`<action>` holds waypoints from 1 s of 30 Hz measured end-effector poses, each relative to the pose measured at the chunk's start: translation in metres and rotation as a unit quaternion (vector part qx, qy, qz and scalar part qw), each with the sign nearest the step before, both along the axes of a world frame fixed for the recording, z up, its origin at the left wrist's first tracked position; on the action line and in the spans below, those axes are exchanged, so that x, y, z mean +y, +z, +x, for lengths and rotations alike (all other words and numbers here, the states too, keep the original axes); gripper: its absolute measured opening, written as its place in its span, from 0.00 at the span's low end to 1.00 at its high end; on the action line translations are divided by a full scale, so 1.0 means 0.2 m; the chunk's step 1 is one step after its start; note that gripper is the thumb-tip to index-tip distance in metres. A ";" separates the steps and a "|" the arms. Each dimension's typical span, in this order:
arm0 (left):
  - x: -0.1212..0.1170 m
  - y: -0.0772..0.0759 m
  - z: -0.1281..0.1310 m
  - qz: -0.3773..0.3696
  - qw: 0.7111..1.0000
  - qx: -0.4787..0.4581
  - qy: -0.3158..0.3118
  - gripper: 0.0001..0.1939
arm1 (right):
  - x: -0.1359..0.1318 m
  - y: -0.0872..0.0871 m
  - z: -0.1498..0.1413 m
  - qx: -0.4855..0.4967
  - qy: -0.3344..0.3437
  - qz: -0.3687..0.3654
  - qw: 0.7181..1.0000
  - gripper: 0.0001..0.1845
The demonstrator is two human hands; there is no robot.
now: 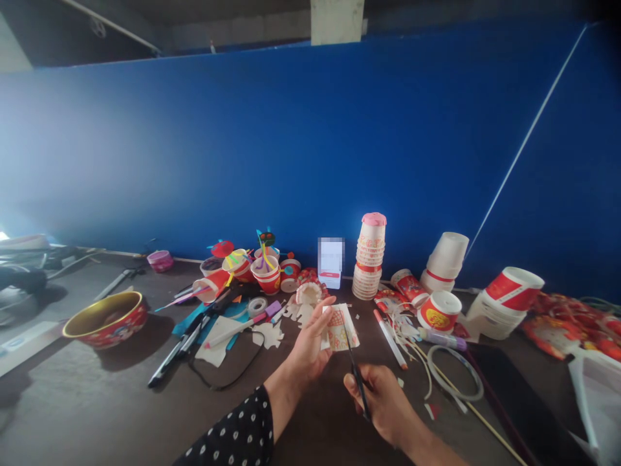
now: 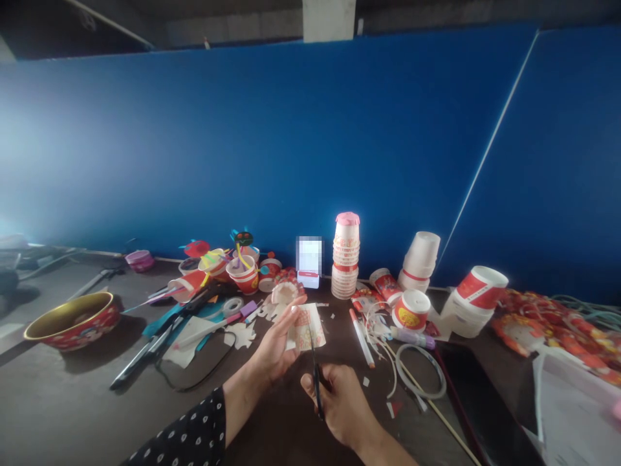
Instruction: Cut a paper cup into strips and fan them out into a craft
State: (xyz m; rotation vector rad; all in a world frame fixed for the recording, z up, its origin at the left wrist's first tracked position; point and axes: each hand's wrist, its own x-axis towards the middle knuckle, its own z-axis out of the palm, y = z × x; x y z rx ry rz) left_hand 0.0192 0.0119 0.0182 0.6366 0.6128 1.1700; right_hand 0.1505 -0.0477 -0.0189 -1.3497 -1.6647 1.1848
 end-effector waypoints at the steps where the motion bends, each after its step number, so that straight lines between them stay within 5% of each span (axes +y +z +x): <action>1: 0.00 0.00 0.00 0.000 1.000 0.001 0.004 0.22 | 0.00 0.00 0.00 0.005 0.001 -0.002 1.000 0.25; 15: 0.02 -0.02 0.00 0.005 1.000 -0.009 0.008 0.22 | -0.01 0.05 0.00 -0.019 0.007 0.000 1.000 0.26; 30: 0.03 -0.05 -0.01 0.027 1.000 -0.003 -0.009 0.25 | 0.01 -0.02 0.01 0.015 -0.007 0.007 1.000 0.26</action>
